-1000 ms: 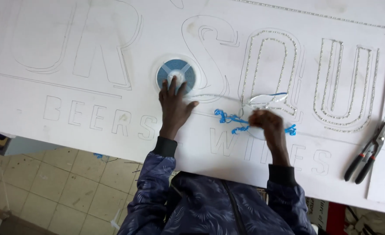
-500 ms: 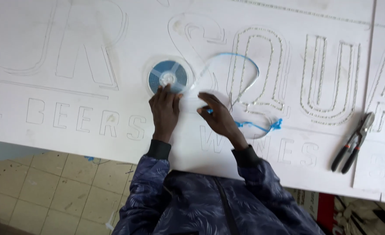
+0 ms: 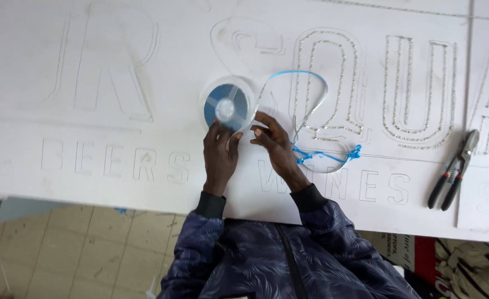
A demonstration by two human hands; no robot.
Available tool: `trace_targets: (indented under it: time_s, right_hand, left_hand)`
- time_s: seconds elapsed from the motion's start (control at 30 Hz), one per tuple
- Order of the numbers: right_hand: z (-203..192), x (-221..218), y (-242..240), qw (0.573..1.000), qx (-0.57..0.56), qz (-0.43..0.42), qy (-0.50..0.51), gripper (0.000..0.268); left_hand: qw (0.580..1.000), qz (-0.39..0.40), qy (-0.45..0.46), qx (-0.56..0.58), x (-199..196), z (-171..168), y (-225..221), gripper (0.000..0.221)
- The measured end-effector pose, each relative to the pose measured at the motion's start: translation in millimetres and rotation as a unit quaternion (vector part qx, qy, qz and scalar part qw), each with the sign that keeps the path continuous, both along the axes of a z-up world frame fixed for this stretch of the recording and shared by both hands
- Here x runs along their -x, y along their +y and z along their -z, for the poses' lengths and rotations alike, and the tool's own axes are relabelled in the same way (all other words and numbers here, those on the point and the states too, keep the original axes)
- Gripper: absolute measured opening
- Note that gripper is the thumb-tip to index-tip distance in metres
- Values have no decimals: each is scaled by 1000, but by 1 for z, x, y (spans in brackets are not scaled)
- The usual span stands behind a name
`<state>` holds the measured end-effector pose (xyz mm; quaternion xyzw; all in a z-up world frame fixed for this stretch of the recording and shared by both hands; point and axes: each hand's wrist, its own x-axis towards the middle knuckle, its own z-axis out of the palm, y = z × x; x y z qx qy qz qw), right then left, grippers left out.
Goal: Laying out flexible LED strips along the outlines of letters on a sign board for assembly.
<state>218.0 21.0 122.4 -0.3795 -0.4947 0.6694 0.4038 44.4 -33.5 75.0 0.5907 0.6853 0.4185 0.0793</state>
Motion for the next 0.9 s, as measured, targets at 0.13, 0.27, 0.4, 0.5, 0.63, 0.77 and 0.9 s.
trace_targets:
  time_s: [0.13,0.27,0.4,0.5,0.63,0.77,0.9]
  right_hand:
    - [30,-9,3,997,34,55,49,50]
    - [42,-15,0,989,84,70,102,48]
    - [16,-36,-2,985,79,130,83,43]
    - [-17,-50,-9,987,28,158,28,42]
    - [2,-71,-8,981,-3,192,0,42]
    - [-5,-79,-8,985,25,170,1,53]
    - [3,-85,-8,978,79,192,-26,53]
  left_hand:
    - [1000,18,14,16,-3,-21,1,41]
    - [995,95,-23,27,-24,-49,-2,36]
    - [987,149,-39,40,-41,-58,2,39]
    - [984,155,-22,85,-48,-47,0,46]
    - [981,158,1,110,-54,-37,2,46]
    - [980,166,23,109,-65,-43,3,45]
    - [975,179,49,123,-69,-39,-3,44]
